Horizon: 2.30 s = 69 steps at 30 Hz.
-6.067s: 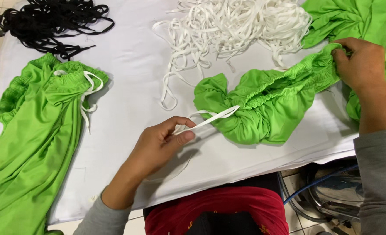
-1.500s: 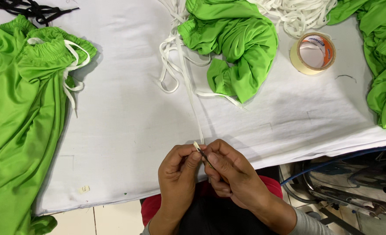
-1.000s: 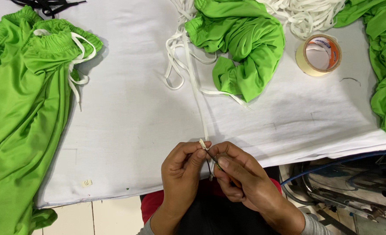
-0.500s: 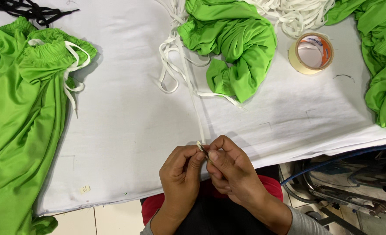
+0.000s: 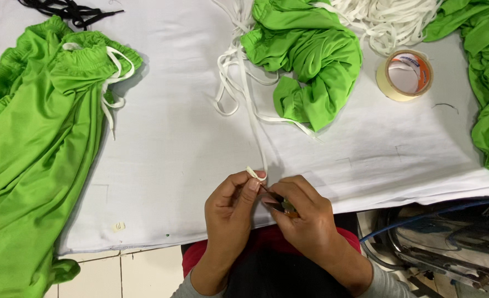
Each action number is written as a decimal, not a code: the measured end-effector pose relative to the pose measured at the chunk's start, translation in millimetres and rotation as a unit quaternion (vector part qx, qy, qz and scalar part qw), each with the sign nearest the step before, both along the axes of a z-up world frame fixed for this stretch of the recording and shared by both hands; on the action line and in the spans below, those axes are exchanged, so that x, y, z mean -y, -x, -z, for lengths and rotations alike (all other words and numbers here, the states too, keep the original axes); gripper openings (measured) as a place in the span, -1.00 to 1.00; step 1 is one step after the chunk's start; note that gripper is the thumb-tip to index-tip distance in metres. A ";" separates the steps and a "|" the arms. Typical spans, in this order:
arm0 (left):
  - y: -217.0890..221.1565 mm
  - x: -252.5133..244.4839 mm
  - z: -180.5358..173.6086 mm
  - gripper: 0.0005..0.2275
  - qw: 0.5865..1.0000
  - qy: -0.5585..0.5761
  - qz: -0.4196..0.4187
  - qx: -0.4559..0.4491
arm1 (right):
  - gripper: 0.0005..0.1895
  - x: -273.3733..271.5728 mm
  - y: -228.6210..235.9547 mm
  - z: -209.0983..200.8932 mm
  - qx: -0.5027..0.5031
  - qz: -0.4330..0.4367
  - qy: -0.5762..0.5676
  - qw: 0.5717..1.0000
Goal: The person threads a white drawstring through the waistband of a green garment using a needle. They then secure the drawstring end with tape and cut the excess string with scissors. The person repeats the threading process on another green garment.
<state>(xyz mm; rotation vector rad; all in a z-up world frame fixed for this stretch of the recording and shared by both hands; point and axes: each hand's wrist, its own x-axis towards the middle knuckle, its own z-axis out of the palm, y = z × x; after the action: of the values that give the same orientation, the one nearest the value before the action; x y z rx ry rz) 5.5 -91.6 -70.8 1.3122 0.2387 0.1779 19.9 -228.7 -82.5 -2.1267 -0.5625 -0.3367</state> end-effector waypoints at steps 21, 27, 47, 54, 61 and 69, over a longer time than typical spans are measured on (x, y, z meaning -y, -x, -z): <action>-43.2 -45.3 0.4 -0.95 0.824 -0.465 0.115 0.302 | -0.70 79.4 -13.5 -10.0 -0.110 0.119 -0.006 0.987; -38.4 -61.0 -26.1 -0.86 0.873 -0.433 0.103 0.201 | -0.83 176.2 -56.6 12.1 -0.032 0.262 0.187 0.946; -24.2 -13.4 -23.7 -0.88 0.823 -0.528 0.100 0.183 | -0.65 25.7 -48.8 -36.2 0.009 -0.099 -0.002 0.995; -28.0 -13.9 -19.9 -0.97 0.749 -0.604 0.013 0.273 | -0.95 18.7 -53.7 -38.6 -0.158 -0.100 -0.060 0.981; -33.9 -8.5 -20.5 -0.84 0.670 -0.647 -0.049 0.362 | -0.93 22.4 -53.7 -16.8 -0.472 -0.097 -0.402 0.779; -33.0 -3.8 -17.8 -0.89 0.705 -0.606 -0.091 0.357 | -0.90 75.8 -79.6 -9.0 -0.304 0.069 -0.510 0.801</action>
<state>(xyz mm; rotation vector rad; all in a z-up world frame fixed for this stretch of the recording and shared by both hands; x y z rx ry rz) 38.4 -87.8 -53.1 2.3933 -0.5427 1.1469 99.5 -304.5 -73.4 -1.0906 0.1719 0.0118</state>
